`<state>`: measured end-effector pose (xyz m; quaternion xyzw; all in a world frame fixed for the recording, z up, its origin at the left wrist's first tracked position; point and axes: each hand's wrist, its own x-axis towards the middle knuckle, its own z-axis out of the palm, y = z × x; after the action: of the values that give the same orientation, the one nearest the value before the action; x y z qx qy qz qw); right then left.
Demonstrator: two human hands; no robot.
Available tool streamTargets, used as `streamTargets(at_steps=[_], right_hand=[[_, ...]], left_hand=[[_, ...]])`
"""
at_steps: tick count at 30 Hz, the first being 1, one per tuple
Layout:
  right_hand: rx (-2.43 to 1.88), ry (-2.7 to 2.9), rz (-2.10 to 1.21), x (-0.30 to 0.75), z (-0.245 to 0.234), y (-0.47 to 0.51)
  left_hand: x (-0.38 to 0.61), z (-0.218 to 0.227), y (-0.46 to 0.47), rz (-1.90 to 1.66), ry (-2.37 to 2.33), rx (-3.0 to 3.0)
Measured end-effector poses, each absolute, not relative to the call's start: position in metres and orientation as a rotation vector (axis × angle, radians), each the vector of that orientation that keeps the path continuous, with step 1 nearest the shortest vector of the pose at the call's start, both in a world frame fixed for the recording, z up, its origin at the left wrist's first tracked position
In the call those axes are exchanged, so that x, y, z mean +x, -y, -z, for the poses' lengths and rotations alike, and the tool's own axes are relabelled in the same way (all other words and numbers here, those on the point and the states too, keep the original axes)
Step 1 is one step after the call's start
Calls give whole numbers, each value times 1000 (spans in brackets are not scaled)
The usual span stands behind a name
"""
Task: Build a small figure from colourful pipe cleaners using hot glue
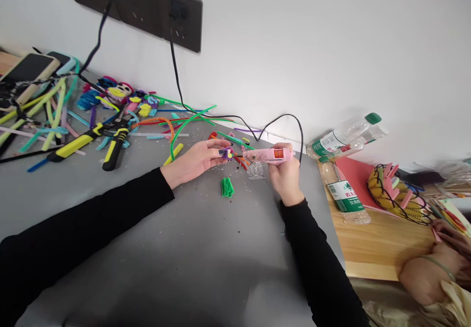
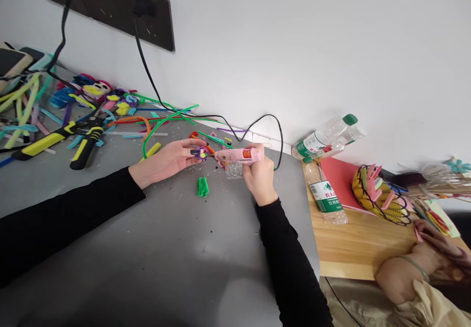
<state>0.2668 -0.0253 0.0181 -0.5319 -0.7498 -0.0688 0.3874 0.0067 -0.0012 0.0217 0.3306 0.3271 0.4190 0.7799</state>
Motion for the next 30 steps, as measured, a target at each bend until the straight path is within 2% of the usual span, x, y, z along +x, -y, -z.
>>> streamTargets(at_steps=[30], right_hand=[[-1323, 1908, 121, 260, -20, 27]], left_hand=[[9, -7, 1, -876, -684, 846]])
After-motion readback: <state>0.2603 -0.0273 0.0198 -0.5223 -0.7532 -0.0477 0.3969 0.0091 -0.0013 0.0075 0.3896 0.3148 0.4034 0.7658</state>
